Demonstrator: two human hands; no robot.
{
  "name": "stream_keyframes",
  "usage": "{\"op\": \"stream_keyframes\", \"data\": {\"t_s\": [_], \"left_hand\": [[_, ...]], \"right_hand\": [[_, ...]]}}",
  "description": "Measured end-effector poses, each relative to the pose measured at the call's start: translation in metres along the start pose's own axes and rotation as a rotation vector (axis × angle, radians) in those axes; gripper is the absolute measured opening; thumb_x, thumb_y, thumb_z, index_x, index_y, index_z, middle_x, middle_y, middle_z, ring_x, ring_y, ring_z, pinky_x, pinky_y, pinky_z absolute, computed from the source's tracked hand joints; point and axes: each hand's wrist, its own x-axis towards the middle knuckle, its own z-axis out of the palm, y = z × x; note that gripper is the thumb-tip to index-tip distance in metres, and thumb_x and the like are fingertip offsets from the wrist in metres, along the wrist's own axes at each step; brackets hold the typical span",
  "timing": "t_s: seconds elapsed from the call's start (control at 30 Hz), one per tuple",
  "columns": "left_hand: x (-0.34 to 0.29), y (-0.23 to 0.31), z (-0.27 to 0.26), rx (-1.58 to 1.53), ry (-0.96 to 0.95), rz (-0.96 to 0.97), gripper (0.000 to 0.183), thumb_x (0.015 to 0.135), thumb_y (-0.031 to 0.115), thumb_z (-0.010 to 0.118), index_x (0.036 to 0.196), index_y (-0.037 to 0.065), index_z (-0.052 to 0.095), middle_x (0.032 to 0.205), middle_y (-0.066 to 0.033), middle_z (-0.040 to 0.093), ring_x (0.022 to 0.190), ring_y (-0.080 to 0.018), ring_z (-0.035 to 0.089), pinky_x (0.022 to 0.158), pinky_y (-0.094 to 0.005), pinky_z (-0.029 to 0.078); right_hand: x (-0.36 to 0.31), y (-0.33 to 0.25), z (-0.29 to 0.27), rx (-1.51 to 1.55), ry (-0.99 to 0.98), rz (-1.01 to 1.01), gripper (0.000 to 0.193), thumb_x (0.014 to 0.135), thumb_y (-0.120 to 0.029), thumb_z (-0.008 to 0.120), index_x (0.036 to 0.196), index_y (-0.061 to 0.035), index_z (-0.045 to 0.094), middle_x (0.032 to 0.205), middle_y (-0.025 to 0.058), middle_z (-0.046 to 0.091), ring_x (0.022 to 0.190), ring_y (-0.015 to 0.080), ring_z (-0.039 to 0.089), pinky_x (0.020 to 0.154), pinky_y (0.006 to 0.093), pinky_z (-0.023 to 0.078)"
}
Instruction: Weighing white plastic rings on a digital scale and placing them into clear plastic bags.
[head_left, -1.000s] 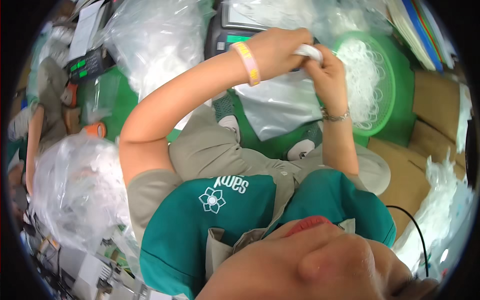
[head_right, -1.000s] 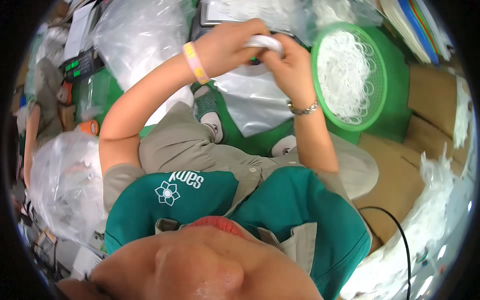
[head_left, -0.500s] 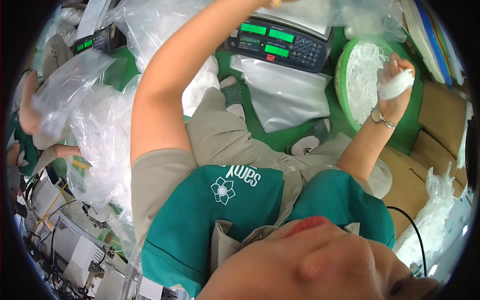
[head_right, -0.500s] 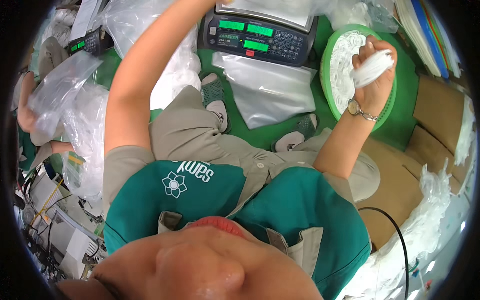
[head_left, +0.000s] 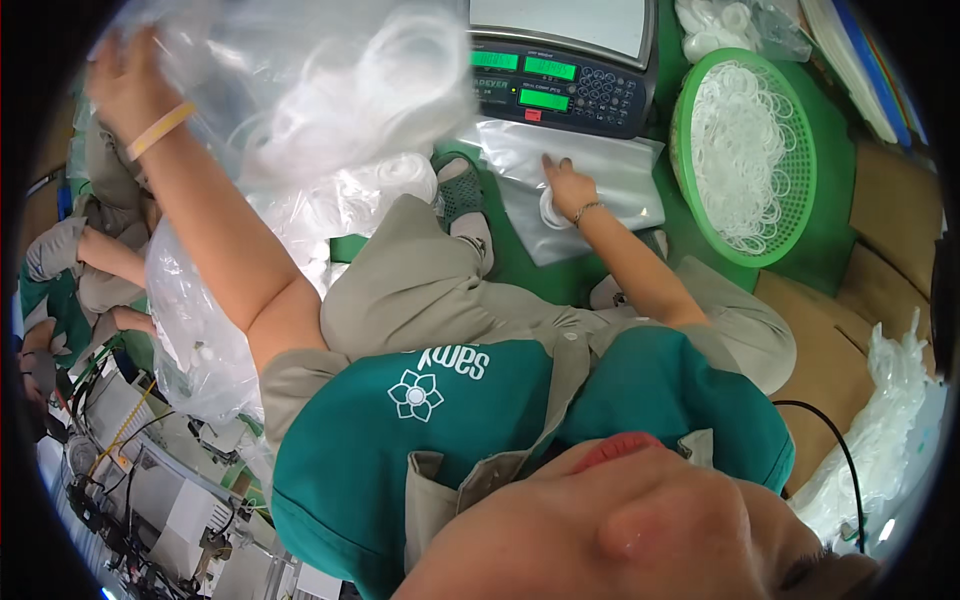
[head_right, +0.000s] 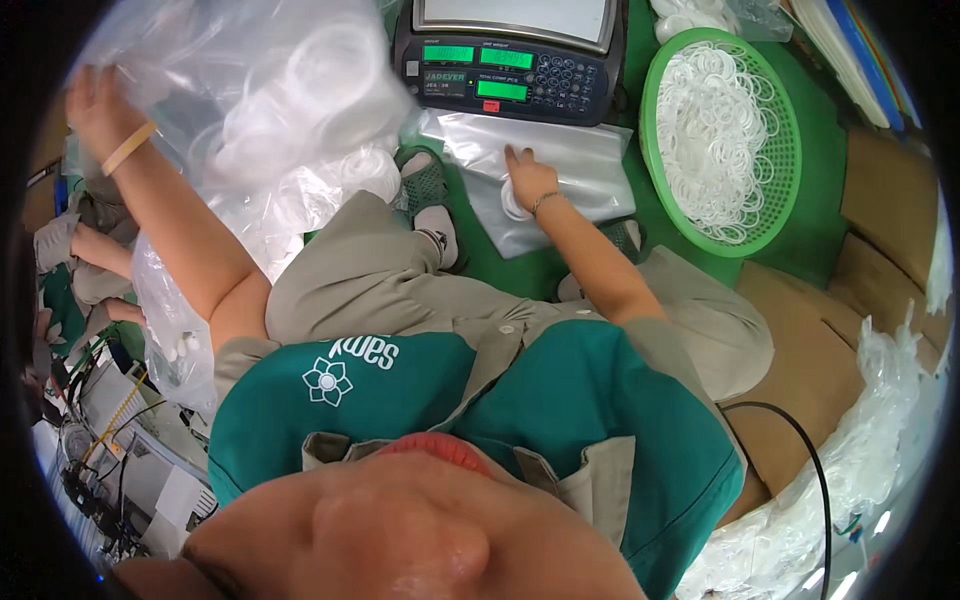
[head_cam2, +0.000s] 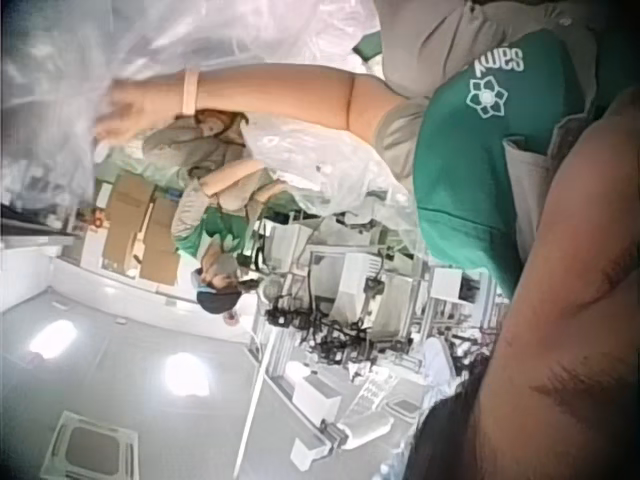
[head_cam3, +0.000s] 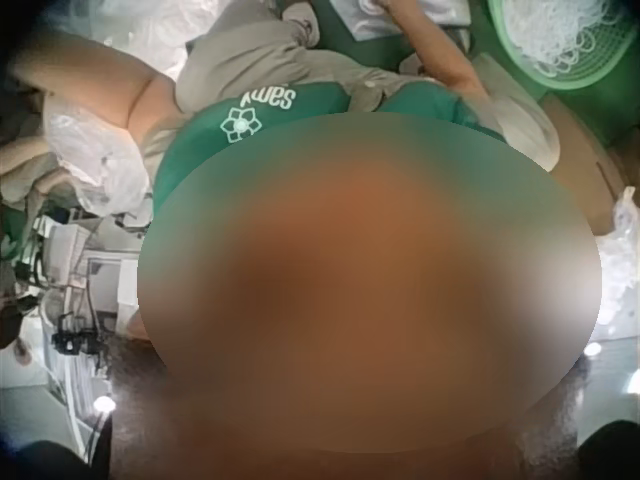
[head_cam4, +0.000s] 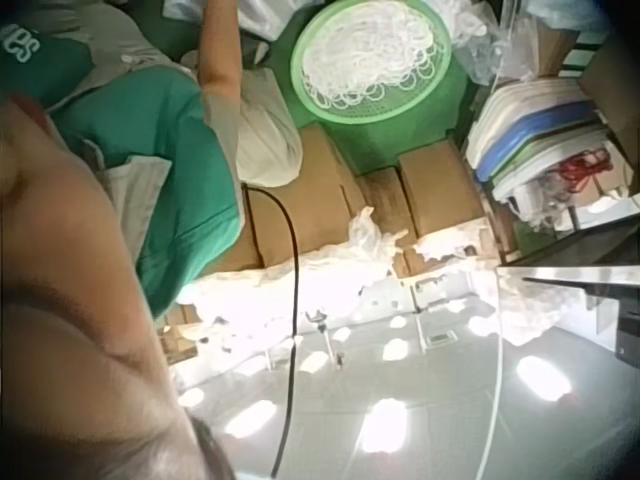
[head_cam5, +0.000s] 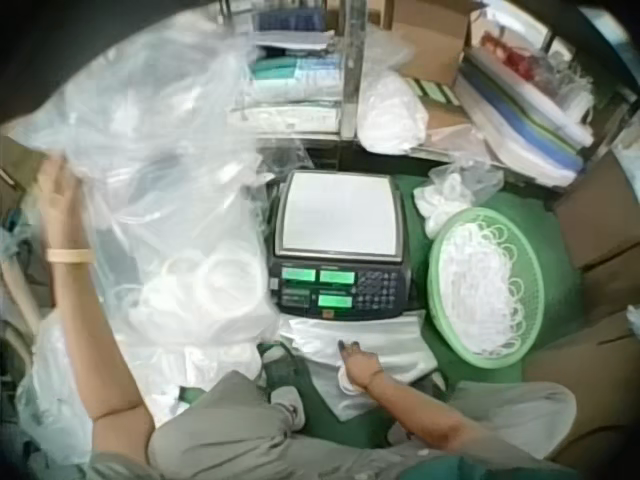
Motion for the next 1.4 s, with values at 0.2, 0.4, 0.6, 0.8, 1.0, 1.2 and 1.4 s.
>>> {"op": "stream_keyframes", "data": {"t_s": [0.2, 0.4, 0.6, 0.8, 1.0, 1.2, 1.4], "left_hand": [[-0.15, -0.167, 0.047, 0.644, -0.448, -0.492, 0.084, 0.069, 0.042, 0.061, 0.129, -0.003, 0.022, 0.131, -0.0339, 0.012, 0.124, -0.0423, 0.013, 0.101, -0.0418, 0.019], [-0.206, -0.088, 0.082, 0.662, -0.991, -0.36, 0.07, 0.077, 0.05, 0.051, 0.134, 0.019, 0.023, 0.14, -0.0117, 0.014, 0.127, -0.0341, 0.015, 0.098, -0.0558, 0.016], [-0.157, -0.03, 0.099, 0.278, -0.53, 0.121, 0.06, 0.072, 0.035, 0.06, 0.125, 0.013, 0.04, 0.133, -0.0173, 0.029, 0.12, -0.0318, 0.032, 0.095, -0.055, 0.021], [-0.168, 0.074, 0.137, -0.611, -1.365, -0.394, 0.065, 0.072, 0.028, 0.066, 0.125, 0.005, 0.037, 0.121, -0.0149, 0.045, 0.114, -0.0238, 0.041, 0.096, -0.0312, 0.031], [-0.148, 0.08, 0.14, -1.004, -1.204, -0.853, 0.023, 0.079, 0.015, 0.06, 0.098, 0.001, 0.058, 0.089, -0.0047, 0.061, 0.084, -0.0121, 0.057, 0.077, -0.0239, 0.044], [-0.114, 0.151, 0.125, -0.664, -1.124, -0.661, 0.037, 0.079, 0.037, 0.059, 0.068, 0.002, 0.057, 0.061, 0.0001, 0.052, 0.053, -0.008, 0.048, 0.05, -0.0216, 0.042], [-0.14, 0.237, 0.12, -0.554, -1.111, -0.599, 0.047, 0.078, 0.044, 0.057, 0.055, 0.004, 0.047, 0.048, 0.0022, 0.042, 0.044, -0.0061, 0.038, 0.04, -0.022, 0.031]], "right_hand": [[-0.002, 0.028, 0.016, 0.073, 0.245, -0.189, 0.014, 0.07, -0.009, 0.048, 0.082, -0.0064, 0.054, 0.098, 0.0088, 0.055, 0.066, 0.0263, 0.06, 0.059, 0.038, 0.05], [-0.002, 0.051, -0.024, 0.539, 0.014, -0.127, 0.014, 0.069, -0.008, 0.051, 0.082, -0.0058, 0.056, 0.101, 0.0115, 0.059, 0.087, 0.0281, 0.058, 0.07, 0.0351, 0.046], [-0.007, 0.083, -0.168, 1.405, -0.46, -0.087, 0.015, 0.082, -0.02, 0.055, 0.079, -0.0078, 0.047, 0.053, -0.0061, 0.042, 0.033, 0.0017, 0.032, 0.029, 0.0173, 0.024], [-0.041, 0.103, -0.271, 1.721, -0.401, -0.705, 0.035, 0.09, -0.019, 0.033, 0.119, -0.0004, 0.035, 0.115, 0.0316, 0.043, 0.033, -0.0023, 0.029, 0.029, 0.0121, 0.028], [-0.07, 0.133, -0.279, 1.933, -0.195, -0.705, 0.031, 0.091, -0.017, 0.027, 0.118, -0.005, 0.038, 0.122, 0.0354, 0.032, 0.035, -0.0015, 0.032, 0.031, 0.0122, 0.035], [-0.074, 0.165, -0.233, 1.212, 0.715, 0.016, 0.018, 0.083, -0.016, 0.053, 0.094, -0.0019, 0.053, 0.083, 0.0044, 0.058, 0.069, 0.011, 0.056, 0.062, 0.0219, 0.045], [-0.117, -0.003, -0.232, 1.176, 0.292, -0.378, 0.021, 0.075, -0.018, 0.064, 0.084, -0.0004, 0.056, 0.079, 0.0056, 0.059, 0.078, 0.0122, 0.055, 0.069, 0.0258, 0.043]]}}
